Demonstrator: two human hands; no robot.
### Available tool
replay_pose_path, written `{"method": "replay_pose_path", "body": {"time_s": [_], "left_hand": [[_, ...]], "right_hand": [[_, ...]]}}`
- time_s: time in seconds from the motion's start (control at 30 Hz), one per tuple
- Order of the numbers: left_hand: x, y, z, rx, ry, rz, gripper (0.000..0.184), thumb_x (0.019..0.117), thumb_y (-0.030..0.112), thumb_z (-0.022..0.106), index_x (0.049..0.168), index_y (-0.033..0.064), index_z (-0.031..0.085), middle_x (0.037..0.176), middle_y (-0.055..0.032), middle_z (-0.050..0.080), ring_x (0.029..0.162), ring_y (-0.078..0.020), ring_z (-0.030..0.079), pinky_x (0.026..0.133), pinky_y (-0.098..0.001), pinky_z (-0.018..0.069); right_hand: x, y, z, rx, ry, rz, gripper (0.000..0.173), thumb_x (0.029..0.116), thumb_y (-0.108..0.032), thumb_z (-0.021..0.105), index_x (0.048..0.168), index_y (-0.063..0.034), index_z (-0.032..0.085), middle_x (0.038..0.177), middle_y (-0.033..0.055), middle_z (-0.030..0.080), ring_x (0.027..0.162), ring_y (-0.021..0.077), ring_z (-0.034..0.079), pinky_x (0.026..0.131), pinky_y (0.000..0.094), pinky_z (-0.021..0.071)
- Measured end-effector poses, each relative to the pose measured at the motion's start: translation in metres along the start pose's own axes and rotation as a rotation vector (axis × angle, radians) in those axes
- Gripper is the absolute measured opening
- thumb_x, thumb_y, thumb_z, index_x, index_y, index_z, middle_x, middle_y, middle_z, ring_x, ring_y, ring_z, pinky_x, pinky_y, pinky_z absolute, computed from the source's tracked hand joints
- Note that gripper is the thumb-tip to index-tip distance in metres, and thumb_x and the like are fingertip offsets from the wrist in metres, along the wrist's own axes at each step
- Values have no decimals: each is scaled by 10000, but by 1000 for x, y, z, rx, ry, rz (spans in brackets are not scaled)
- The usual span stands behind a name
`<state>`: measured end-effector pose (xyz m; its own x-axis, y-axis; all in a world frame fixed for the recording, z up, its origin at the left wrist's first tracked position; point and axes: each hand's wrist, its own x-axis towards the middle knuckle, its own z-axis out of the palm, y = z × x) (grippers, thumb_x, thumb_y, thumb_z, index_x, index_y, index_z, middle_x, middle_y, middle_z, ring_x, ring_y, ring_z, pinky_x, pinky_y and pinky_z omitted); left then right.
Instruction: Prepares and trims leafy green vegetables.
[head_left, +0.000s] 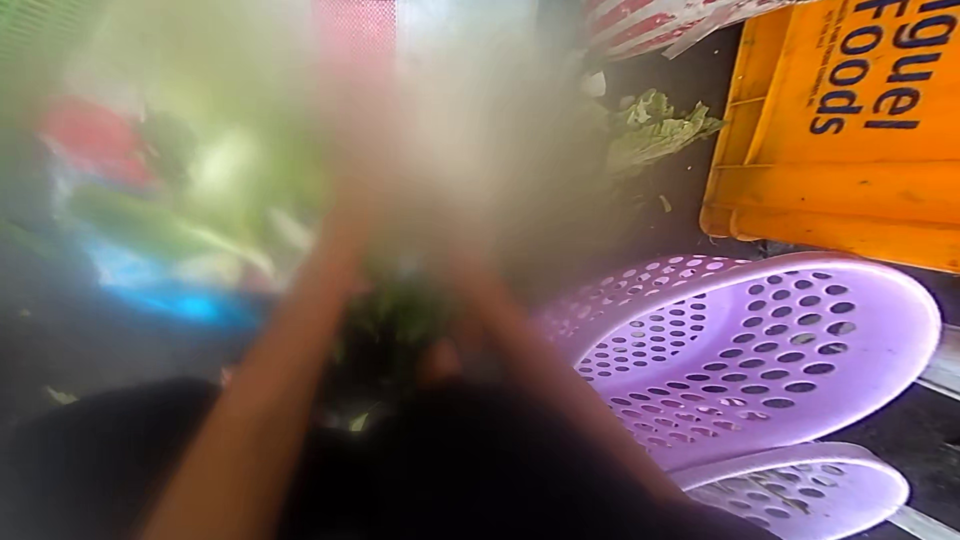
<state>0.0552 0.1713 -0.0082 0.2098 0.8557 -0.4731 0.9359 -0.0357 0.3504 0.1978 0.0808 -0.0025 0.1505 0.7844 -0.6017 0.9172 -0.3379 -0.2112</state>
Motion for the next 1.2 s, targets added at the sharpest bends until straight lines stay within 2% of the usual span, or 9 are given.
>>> {"method": "replay_pose_path", "body": {"time_s": [0.1,0.17,0.3,0.47,0.63,0.9,0.97,1.03,1.2], "left_hand": [[-6,-2,1,62,19,-103,530,964,272,657,1435,57,541,1414,-260,570,1270,-470,580,997,-646,484],[-5,-1,-3,65,38,-104,499,976,320,646,1397,61,578,1375,-242,604,1237,-460,605,970,-660,490],[5,3,-9,33,66,7,467,1003,379,625,1394,124,601,1343,-212,634,1224,-446,614,969,-659,476],[26,11,-13,56,4,-31,481,985,433,646,1390,175,609,1345,-214,626,1215,-451,616,933,-670,489],[28,5,-15,-43,-45,-65,553,1020,477,569,1455,136,554,1412,-215,593,1302,-432,570,1017,-670,454],[32,5,-16,-27,-129,-93,602,1000,538,577,1438,124,558,1399,-234,593,1295,-453,568,996,-702,452],[29,-2,-27,-124,-162,24,535,1001,450,631,1350,45,617,1287,-259,644,1226,-447,606,1025,-674,440],[22,-22,-38,-320,-166,149,441,979,404,689,1222,37,669,1110,-187,701,1042,-328,682,954,-575,522],[-21,-81,-86,-841,-160,124,305,1003,240,655,1274,103,628,1086,-14,705,946,-98,686,867,-354,595]], "right_hand": [[1,13,-2,18,37,-43,374,1100,-270,375,1387,-84,525,901,209,722,858,425,733,696,582,560],[-2,27,2,-13,157,-100,348,1091,-257,376,1286,-54,580,840,189,710,768,395,734,613,531,559],[-31,38,-4,53,120,-13,297,1090,-211,424,1246,10,547,919,243,690,845,453,715,698,593,557],[-50,36,-4,73,205,-135,217,1060,-175,490,1194,-4,493,825,204,627,631,394,675,527,517,544],[-49,25,-2,139,138,-66,240,1095,-205,416,1193,-3,499,813,200,643,673,392,692,562,526,550],[-55,42,2,285,124,44,285,1101,-251,411,1191,-1,511,749,201,629,684,401,686,594,557,542],[-55,51,0,324,154,52,281,1097,-249,428,1178,7,513,721,197,614,649,387,671,582,548,537],[-56,58,-2,360,180,58,277,1089,-250,449,1163,9,513,690,178,595,600,356,652,555,525,533],[-60,74,5,475,192,39,361,1050,-376,565,1256,-82,529,729,148,594,564,306,613,513,506,514]]}}
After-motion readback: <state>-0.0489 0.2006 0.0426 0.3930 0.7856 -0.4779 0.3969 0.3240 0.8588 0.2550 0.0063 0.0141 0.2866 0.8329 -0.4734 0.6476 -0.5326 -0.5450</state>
